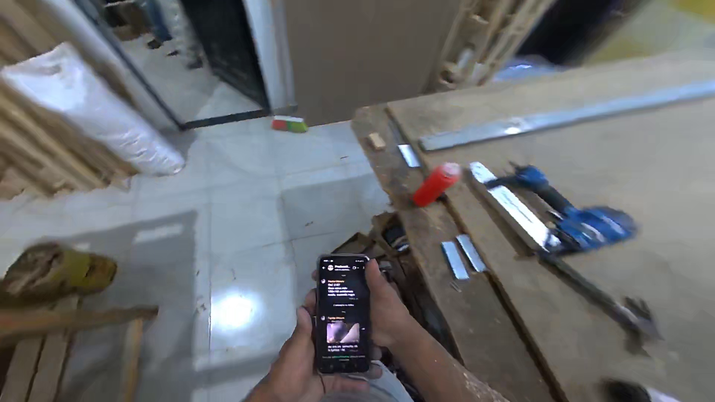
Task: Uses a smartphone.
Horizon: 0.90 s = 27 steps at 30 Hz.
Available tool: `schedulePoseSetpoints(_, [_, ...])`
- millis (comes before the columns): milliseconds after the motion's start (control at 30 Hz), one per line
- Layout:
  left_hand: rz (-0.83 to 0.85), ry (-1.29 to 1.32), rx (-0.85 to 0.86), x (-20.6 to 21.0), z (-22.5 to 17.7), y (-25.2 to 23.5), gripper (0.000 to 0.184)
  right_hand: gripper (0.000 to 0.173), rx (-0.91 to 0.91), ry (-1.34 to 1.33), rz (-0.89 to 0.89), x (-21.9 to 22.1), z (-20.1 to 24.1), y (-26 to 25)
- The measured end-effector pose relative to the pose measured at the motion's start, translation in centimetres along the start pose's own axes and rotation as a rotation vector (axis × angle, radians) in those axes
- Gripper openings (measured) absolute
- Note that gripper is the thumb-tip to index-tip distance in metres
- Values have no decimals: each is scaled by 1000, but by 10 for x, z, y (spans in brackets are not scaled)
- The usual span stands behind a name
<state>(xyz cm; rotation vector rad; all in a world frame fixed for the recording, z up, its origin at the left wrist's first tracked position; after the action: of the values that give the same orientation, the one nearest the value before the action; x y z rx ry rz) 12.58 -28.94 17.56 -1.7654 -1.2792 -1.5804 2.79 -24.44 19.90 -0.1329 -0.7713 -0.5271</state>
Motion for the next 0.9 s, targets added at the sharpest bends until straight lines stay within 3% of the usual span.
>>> schedulePoseSetpoints(167, [-76, 166, 471, -16, 1, 42, 85, 82, 426, 179, 147, 31, -55, -50])
schedulePoseSetpoints(300, [-151, 196, 799, -25, 18, 82, 88, 61, 620, 377, 248, 73, -97, -56])
schedulePoseSetpoints(400, [-234, 244, 999, -32, 39, 113, 87, 44, 646, 601, 380, 96, -124, -40])
schedulePoseSetpoints(467, [-313, 270, 1123, -35, 58, 134, 86, 50, 607, 690, 517, 109, -137, -27])
schedulePoseSetpoints(600, [-306, 366, 1313, -40, 103, 164, 87, 58, 615, 741, 738, 113, -167, 7])
schedulePoseSetpoints(767, [-307, 419, 1470, -35, 167, 182, 88, 55, 727, 879, 836, 102, -195, 50])
schedulePoseSetpoints(900, [-335, 475, 1556, -27, 215, 180, 88, 51, 699, 909, 957, 110, -197, 94])
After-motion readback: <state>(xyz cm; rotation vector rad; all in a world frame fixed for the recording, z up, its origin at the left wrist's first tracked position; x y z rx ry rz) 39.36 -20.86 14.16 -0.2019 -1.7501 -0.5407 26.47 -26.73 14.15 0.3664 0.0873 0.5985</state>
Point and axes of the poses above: each hand's wrist, its own y-axis away from the middle knuckle, its own x-axis out of the palm, z = x × y, the point moved 8 cm from there along -y, towards the middle knuckle, and after that the axes turned 7 degrees about y, right-handed, at the moved point
